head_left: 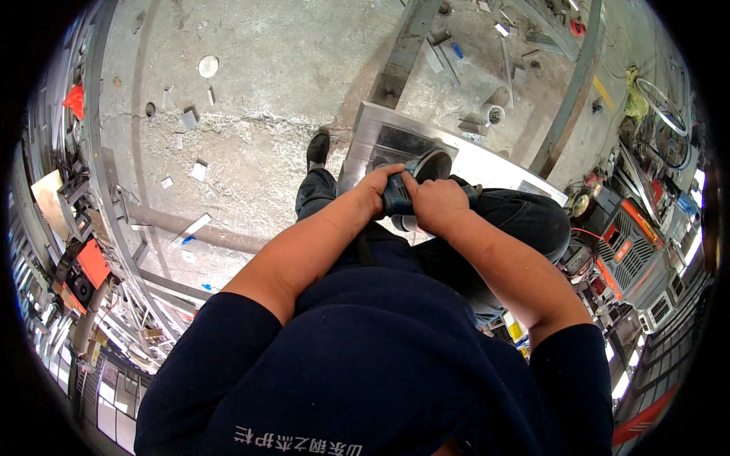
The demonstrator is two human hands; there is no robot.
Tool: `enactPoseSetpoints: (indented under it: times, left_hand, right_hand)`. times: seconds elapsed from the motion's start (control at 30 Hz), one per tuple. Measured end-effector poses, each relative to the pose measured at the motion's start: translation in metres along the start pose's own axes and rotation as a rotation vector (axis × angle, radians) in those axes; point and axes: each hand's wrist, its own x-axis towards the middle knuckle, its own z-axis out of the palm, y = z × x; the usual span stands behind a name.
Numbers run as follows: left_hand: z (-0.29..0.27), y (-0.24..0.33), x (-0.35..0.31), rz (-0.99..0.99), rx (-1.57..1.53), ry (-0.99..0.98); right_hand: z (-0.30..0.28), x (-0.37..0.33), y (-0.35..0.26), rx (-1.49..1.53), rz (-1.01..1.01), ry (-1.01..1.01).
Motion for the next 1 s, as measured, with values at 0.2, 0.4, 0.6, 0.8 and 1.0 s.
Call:
enactPoseSetpoints:
  times: [0.2, 0.4, 0.6, 0.8, 1.0]
  left_hand:
    - [0.001, 0.0, -0.002, 0.016, 0.021, 0.018]
    - [0.001, 0.001, -0.002, 0.012, 0.006, 0.038]
    - [0.002, -0.001, -0.003, 0.012, -0.011, 0.016]
    - [0.001, -0.002, -0.005, 0.03, -0.044, 0.018]
    - [0.003, -0.002, -0.013, 0.051, -0.012, -0.106]
  right_hand:
    - [0.004, 0.0, -0.001, 0.002, 0.003, 0.021]
    - [0.0, -0.001, -0.003, -0.003, 0.006, -0.003]
    - [0.009, 0.003, 0.001, -0.023, 0.011, 0.005]
    - [0.009, 0.002, 0.0, -0.03, -0.003, 0.02]
    - [0.007, 0.002, -0.001, -0.035, 0.0, 0.013]
